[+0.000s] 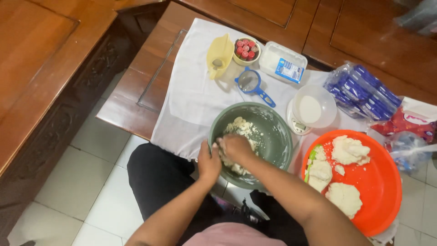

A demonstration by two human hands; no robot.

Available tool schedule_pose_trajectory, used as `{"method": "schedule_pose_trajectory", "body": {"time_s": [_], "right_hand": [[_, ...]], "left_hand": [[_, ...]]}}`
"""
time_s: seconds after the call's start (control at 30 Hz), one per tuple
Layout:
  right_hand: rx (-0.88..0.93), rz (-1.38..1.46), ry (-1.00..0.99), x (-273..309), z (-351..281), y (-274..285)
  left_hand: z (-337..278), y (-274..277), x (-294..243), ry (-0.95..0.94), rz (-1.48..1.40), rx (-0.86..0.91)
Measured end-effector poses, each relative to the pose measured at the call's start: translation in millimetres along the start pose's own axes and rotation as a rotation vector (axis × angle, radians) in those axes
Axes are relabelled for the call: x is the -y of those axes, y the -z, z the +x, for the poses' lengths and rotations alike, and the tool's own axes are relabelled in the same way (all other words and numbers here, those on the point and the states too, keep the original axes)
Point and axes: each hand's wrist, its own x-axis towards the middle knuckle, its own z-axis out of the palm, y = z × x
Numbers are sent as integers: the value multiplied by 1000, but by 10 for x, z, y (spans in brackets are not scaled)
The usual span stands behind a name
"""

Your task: Kneading dough in a bowl and incorporating additional ingredients

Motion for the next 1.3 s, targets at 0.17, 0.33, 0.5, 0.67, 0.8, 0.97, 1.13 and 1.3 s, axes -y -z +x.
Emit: {"method": "schedule_pose_trajectory", "body": {"time_s": [0.17,0.33,0.5,0.67,0.8,0.97,1.13,1.3], "right_hand": [[71,157,-129,-214,-309,276],[-303,400,111,-317,-300,-276],[-159,213,126,-111,-282,-716],[-63,259,-63,351,-228,-344],[-341,115,163,229,-74,-519],[-395,143,177,115,-63,-656],[-263,49,-16,-57,-34,-255],[-267,229,-185,-466,80,71]], "left_hand": [[281,125,-205,-34,39,25],[275,237,-369,-11,93,68],[139,318,-413,113,-70,11],[167,209,-147,116,-70,9],[172,207,-157,168,-64,11],[158,253,-213,170,-107,42],[243,60,-582,121,-176,16],[722,-397,-184,120,-121,31]]}}
